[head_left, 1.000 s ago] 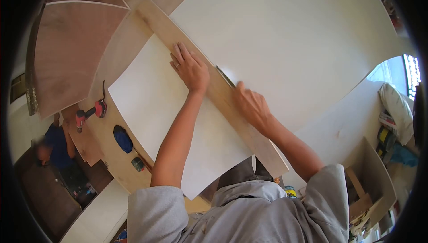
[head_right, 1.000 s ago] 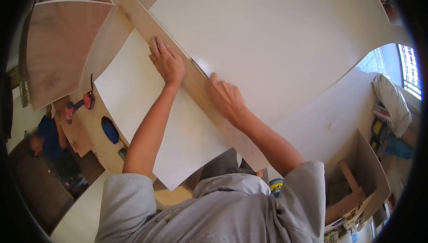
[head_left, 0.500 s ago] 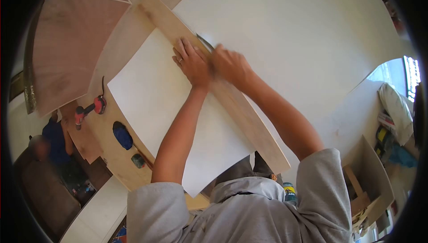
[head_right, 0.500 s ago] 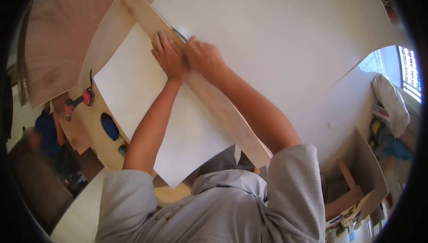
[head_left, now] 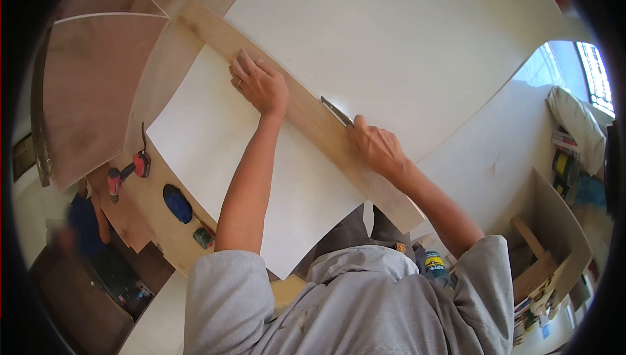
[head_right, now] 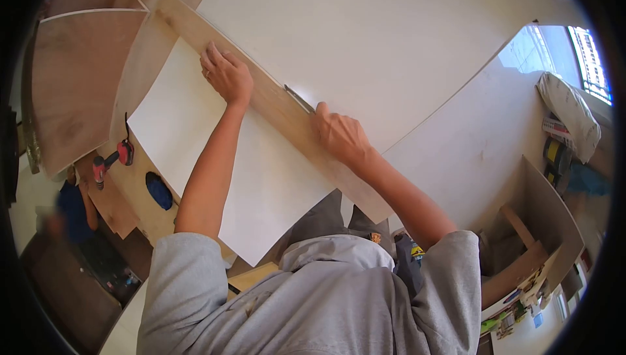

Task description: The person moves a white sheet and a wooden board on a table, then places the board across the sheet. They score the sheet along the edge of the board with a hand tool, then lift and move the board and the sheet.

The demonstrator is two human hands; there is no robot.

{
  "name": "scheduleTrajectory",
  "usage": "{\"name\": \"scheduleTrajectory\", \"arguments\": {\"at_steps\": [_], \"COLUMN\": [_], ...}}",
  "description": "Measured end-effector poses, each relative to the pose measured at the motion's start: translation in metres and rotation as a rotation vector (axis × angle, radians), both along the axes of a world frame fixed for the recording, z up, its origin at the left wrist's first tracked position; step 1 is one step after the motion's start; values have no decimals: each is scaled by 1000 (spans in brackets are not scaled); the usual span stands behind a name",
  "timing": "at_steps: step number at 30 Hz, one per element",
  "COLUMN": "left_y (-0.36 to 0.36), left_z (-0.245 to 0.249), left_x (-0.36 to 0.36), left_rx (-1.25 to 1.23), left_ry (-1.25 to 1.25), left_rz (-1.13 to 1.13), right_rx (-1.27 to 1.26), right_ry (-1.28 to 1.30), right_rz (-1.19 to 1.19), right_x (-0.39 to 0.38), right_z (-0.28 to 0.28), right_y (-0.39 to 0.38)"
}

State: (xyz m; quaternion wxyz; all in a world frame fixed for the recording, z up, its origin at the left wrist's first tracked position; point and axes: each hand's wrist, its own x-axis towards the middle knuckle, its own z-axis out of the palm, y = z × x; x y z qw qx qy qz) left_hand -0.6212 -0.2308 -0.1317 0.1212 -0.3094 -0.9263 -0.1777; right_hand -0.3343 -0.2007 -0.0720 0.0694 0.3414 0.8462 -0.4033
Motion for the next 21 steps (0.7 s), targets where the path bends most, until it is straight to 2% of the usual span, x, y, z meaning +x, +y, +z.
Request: {"name": "scheduleTrajectory", "arguments": {"at_steps": [4, 6, 8, 11, 13, 16, 21], "left_y": [-2, -10, -25, -44, -48, -51, -48], "left_z": [13, 20, 28, 25, 24, 17, 20], "left_x": [9, 16, 40, 86, 117, 128, 134], "left_rx": [-71, -130, -179, -79, -91, -129, -98], "left_ry": [-17, -20, -19, -197, -222, -220, -207], "left_rz": [43, 37, 25, -22, -1, -8, -20], "right_rx": [-97, -86, -81, -54, -43, 18, 304], "right_ry": [-39, 19, 59, 135, 192, 172, 156], "right_rz": [-122, -146, -144, -118, -107, -37, 100], "right_x": [1, -9, -23, -61, -86, -122, -135], "right_z": [13, 10, 7, 4, 2, 1, -25], "right_y": [5, 3, 0, 13, 25, 39, 30]}}
